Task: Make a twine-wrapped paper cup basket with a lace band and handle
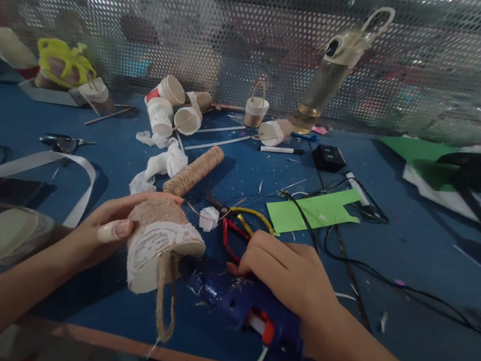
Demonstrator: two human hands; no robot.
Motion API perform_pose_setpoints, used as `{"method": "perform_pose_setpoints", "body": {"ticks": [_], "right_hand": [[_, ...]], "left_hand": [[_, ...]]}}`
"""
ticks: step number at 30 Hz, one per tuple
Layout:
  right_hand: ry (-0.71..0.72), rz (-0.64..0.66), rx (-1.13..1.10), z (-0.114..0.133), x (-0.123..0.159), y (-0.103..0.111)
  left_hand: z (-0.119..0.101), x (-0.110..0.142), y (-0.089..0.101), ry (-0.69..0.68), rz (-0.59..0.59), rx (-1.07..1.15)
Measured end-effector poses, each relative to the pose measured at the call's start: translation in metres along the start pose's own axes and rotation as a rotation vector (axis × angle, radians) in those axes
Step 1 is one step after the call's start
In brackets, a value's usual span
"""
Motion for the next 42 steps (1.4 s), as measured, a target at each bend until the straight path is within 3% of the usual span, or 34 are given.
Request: {"method": "perform_pose_setpoints", "body": {"ticks": [12,20,31,37,42], "right_hand": [[0.0,0.157,-0.075,-0.007,-0.001,0.002],[0.069,-0.005,-0.118,-0.003,-0.003,0.003],[0.063,0.223,0.03,-0.009,-0.002,0.005],[0.073,0.208,0.048,-0.006,-0.004,0.008],[0.038,0.113,-0.024,-0.005,-0.003,0.007]], "left_hand": [[-0.002,0.0,-0.002,0.034,0.017,-0.018],[-0.004,-0.001,-0.002,0.032,0.007,-0.067],[-0.007,-0.001,-0.003,0.052,0.01,-0.089],[-0.012,-0.002,-0.005,0.097,-0.011,-0.091],[-0.011,-0.002,-0.005,0.083,-0.007,-0.087]]}}
Point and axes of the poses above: each hand's wrist, its own x-axis away from the middle knuckle, its own y-axis out of the back of the hand, z = x × y, the point moved 1 cm from there along -x, towards the middle knuckle, and after that the axes turned 4 degrees about -y, right-handed, at the moved point
